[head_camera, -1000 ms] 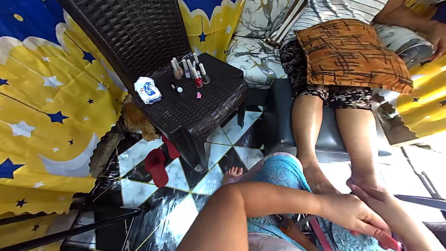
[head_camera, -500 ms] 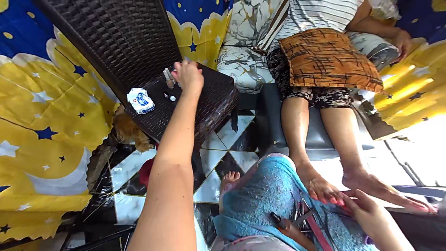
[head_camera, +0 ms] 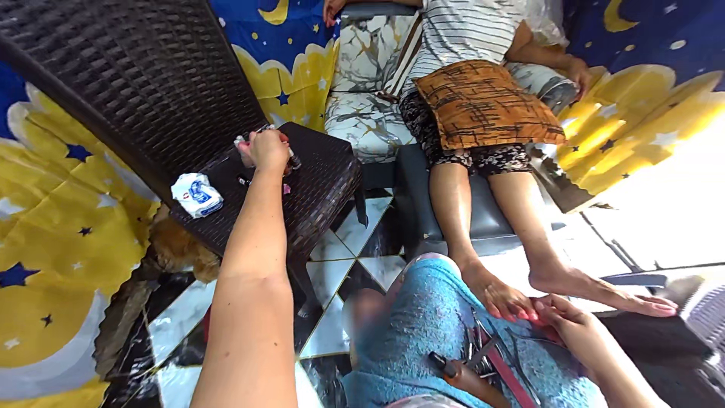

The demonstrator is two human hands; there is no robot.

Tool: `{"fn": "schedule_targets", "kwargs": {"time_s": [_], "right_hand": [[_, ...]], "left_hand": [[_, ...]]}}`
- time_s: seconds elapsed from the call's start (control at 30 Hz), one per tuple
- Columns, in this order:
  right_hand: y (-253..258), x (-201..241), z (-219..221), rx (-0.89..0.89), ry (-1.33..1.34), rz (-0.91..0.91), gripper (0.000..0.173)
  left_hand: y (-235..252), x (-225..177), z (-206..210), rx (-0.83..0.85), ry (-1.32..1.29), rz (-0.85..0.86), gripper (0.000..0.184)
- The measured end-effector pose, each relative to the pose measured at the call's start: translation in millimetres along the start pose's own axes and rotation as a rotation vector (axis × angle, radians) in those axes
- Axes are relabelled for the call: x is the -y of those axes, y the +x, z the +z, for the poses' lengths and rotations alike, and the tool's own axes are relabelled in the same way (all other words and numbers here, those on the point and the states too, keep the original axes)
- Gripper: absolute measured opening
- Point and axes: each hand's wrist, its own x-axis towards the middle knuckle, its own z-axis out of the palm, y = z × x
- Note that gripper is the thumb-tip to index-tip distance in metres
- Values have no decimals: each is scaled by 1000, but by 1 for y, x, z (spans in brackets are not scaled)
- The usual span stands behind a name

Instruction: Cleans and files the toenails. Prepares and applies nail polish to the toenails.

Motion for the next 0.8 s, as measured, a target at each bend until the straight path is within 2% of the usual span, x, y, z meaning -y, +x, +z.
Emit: {"fn": "schedule_targets", "kwargs": {"time_s": [0.3, 0.47, 0.7, 0.8], "right_hand": [[2, -1, 1, -32, 98, 54, 18], [1, -7, 1, -29, 70, 1, 18], [-6, -5, 4, -53, 5, -60, 20], [-10, -2, 2, -62, -38, -76, 20]], "left_hand": [[-7, 1, -4, -36, -46, -19, 20], [-10, 2, -6, -14, -21, -25, 20], [-9, 9, -9, 61, -54, -16, 30], [-8, 19, -15, 29, -187, 46, 35]]}}
